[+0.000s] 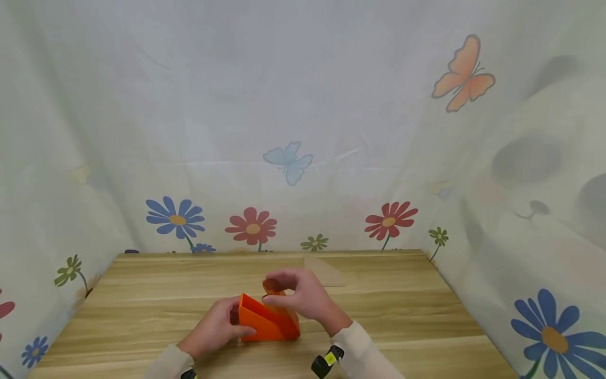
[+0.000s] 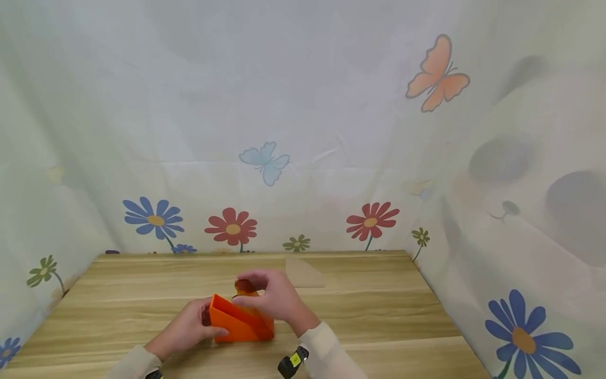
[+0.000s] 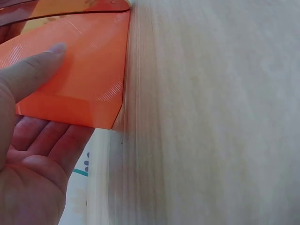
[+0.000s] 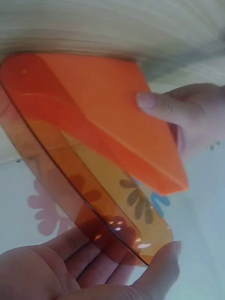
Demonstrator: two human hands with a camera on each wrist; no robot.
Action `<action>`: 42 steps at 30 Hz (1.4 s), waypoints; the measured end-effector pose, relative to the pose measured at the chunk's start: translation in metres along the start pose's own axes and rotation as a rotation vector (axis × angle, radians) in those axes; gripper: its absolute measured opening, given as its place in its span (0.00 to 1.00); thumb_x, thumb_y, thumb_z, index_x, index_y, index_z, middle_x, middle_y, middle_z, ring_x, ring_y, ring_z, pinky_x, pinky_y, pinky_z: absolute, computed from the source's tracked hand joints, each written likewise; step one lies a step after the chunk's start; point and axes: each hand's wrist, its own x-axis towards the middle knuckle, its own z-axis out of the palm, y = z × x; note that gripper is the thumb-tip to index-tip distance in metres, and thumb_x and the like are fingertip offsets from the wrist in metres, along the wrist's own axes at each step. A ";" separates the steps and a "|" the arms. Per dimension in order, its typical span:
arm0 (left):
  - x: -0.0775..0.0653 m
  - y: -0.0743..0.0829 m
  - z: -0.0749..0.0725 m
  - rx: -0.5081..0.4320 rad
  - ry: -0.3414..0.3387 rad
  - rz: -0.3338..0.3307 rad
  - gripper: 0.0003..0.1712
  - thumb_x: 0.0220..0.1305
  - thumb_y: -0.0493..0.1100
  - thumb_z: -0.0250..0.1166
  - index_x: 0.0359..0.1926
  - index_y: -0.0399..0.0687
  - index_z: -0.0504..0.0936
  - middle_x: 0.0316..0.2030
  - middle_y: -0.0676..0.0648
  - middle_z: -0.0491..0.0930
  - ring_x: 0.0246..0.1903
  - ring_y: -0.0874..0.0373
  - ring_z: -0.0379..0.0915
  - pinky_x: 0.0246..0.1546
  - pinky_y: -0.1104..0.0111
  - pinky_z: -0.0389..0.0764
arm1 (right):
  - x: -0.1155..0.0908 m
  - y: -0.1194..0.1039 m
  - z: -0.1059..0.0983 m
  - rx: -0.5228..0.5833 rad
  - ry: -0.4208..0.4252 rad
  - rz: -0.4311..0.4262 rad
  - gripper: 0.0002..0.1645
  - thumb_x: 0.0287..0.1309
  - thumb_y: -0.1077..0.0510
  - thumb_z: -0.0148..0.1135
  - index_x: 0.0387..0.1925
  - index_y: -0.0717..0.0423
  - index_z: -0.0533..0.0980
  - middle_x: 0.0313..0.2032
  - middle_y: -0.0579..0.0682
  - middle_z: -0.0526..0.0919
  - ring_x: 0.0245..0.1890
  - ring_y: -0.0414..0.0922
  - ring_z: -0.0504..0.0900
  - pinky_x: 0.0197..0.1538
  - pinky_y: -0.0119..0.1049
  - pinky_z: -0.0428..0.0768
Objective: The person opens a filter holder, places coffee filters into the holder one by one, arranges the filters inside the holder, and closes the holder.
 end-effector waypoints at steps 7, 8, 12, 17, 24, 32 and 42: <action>0.000 0.000 -0.001 -0.003 0.000 -0.027 0.31 0.53 0.56 0.79 0.56 0.53 0.82 0.48 0.54 0.87 0.44 0.58 0.83 0.52 0.65 0.86 | -0.011 0.007 -0.017 0.060 0.019 -0.040 0.24 0.59 0.50 0.75 0.58 0.43 0.82 0.51 0.42 0.88 0.50 0.41 0.86 0.57 0.29 0.83; 0.000 0.000 -0.001 -0.004 0.000 -0.031 0.31 0.53 0.56 0.79 0.56 0.53 0.82 0.48 0.54 0.87 0.44 0.58 0.83 0.52 0.64 0.86 | -0.013 0.009 -0.019 0.065 0.024 -0.051 0.25 0.59 0.50 0.75 0.58 0.46 0.82 0.51 0.44 0.88 0.50 0.41 0.86 0.57 0.30 0.83; 0.000 0.001 -0.001 0.001 0.004 -0.046 0.32 0.52 0.56 0.79 0.56 0.53 0.82 0.48 0.54 0.87 0.44 0.58 0.83 0.52 0.64 0.86 | -0.017 0.017 -0.024 0.094 0.052 -0.090 0.25 0.60 0.54 0.75 0.59 0.50 0.82 0.53 0.50 0.88 0.49 0.43 0.87 0.58 0.32 0.83; 0.000 0.002 0.000 0.007 0.010 -0.051 0.32 0.52 0.55 0.80 0.56 0.53 0.82 0.48 0.54 0.87 0.42 0.58 0.82 0.51 0.64 0.86 | -0.022 0.027 -0.029 0.139 0.087 -0.101 0.24 0.60 0.58 0.74 0.58 0.47 0.82 0.54 0.52 0.88 0.50 0.45 0.87 0.60 0.35 0.83; 0.000 0.001 0.001 -0.004 0.008 -0.038 0.32 0.51 0.54 0.80 0.56 0.52 0.82 0.48 0.53 0.87 0.42 0.57 0.82 0.49 0.65 0.86 | -0.029 0.038 -0.035 0.213 0.105 -0.146 0.24 0.61 0.63 0.71 0.59 0.52 0.81 0.55 0.60 0.86 0.52 0.47 0.87 0.59 0.33 0.83; 0.000 0.002 0.000 -0.006 0.008 -0.046 0.32 0.51 0.54 0.80 0.56 0.53 0.82 0.47 0.54 0.87 0.42 0.57 0.82 0.48 0.67 0.86 | -0.038 0.046 -0.044 0.200 0.127 -0.123 0.24 0.60 0.63 0.73 0.59 0.51 0.81 0.55 0.57 0.87 0.51 0.47 0.87 0.56 0.34 0.85; 0.000 0.000 0.000 0.000 0.007 -0.041 0.31 0.51 0.56 0.80 0.56 0.54 0.82 0.48 0.54 0.87 0.43 0.56 0.82 0.50 0.65 0.86 | -0.050 0.056 -0.057 0.195 0.132 -0.142 0.25 0.58 0.64 0.74 0.58 0.59 0.80 0.54 0.62 0.86 0.50 0.45 0.88 0.56 0.32 0.85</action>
